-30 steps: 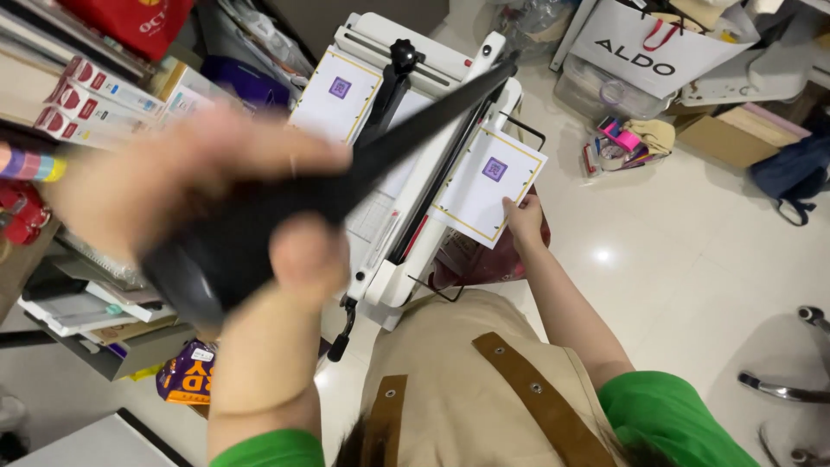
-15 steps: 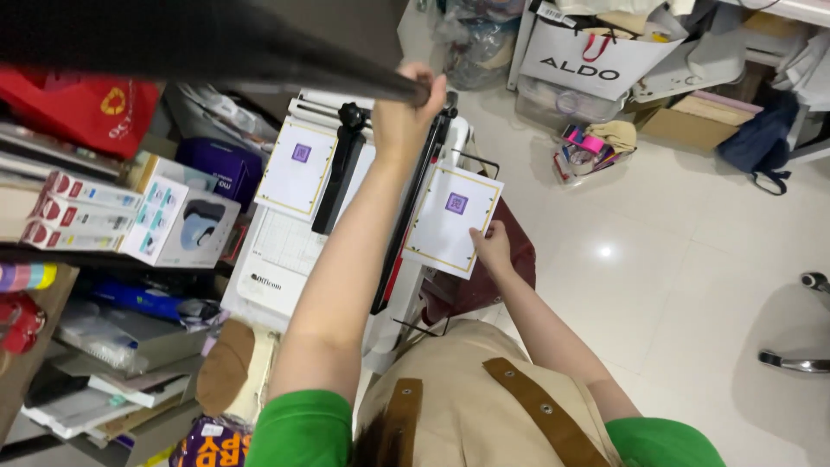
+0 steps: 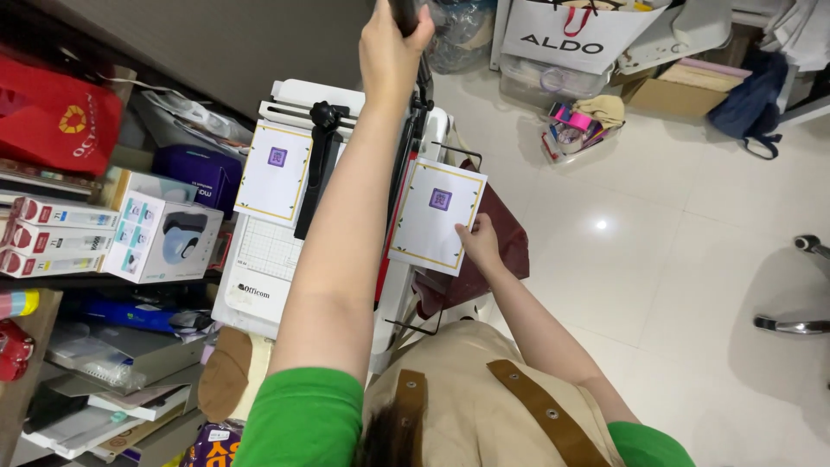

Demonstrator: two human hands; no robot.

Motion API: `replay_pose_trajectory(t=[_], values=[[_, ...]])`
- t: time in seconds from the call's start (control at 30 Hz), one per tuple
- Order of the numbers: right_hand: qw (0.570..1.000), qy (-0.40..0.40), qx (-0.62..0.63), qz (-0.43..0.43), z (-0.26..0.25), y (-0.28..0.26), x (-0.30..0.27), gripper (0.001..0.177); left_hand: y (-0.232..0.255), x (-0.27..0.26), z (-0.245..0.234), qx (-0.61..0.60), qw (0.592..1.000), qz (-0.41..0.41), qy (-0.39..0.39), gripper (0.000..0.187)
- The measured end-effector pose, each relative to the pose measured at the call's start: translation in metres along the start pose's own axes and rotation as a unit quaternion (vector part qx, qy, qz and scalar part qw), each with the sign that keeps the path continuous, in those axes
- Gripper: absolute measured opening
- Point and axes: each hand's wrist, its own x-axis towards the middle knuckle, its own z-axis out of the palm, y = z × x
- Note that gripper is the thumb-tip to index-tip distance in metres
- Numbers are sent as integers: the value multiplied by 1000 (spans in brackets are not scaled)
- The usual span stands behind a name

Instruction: Using a manual guillotine paper cutter to trim stacks of printed paper and stacking the results.

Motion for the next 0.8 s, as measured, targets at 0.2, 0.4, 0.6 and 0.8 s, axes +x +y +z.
replay_pose_trajectory(t=[0.2,0.4,0.6,0.8], values=[[1000,-8,-12,9,-3,-1,-3,35,-3,-30,-1,-52,996,-68,-34,36],[999,-4,32,-23,-7,4,-11,30,-40,-74,-3,-65,989,-117,-55,56],[991,-2,118,-56,-15,31,5,49,-87,-149,-42,-75,995,-20,-57,42],[969,-6,168,-183,-40,21,-50,41,-48,-264,-141,-93,953,-148,-246,66]])
